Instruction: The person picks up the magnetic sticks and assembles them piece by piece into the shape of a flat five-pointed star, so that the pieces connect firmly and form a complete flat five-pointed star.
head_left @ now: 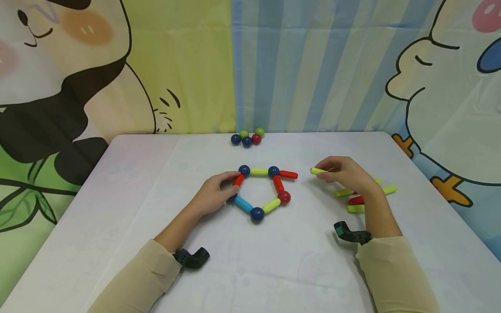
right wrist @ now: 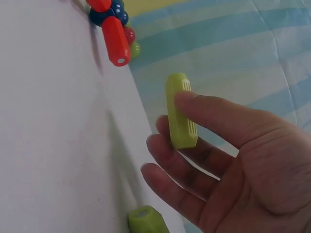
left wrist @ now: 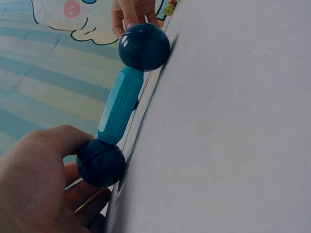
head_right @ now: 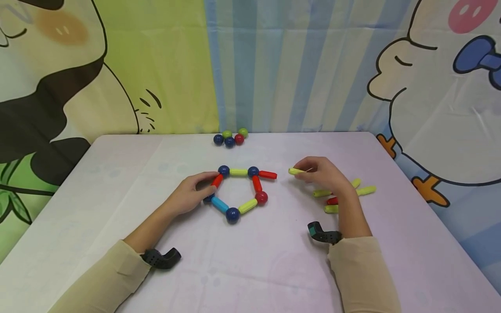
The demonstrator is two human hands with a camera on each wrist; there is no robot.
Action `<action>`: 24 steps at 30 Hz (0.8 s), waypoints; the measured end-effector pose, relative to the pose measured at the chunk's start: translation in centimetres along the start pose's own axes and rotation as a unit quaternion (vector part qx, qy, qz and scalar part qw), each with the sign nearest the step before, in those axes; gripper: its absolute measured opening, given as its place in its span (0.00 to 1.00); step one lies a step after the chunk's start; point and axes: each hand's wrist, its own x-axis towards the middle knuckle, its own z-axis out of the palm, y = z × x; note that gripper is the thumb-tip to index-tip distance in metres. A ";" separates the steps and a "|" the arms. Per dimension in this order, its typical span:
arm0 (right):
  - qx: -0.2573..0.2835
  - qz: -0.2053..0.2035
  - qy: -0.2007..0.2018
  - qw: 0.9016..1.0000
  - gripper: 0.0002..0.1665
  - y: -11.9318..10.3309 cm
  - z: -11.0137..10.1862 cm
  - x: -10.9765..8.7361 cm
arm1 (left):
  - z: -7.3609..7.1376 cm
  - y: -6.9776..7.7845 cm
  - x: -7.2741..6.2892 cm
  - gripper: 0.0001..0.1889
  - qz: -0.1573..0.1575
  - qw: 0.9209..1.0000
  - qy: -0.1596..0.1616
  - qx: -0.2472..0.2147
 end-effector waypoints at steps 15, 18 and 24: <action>0.023 -0.021 -0.098 0.995 0.18 -1.0 2.4 1.0 | 0.0 0.1 -0.1 0.26 -0.003 1.000 0.000 0.004; 0.021 -0.017 -0.109 0.994 0.16 -1.3 2.8 1.1 | -0.1 0.1 0.0 0.26 0.001 1.000 -0.001 0.006; 0.015 -0.032 -0.132 0.991 0.14 -2.1 3.5 1.3 | 0.0 0.1 0.0 0.26 0.005 1.000 0.001 0.005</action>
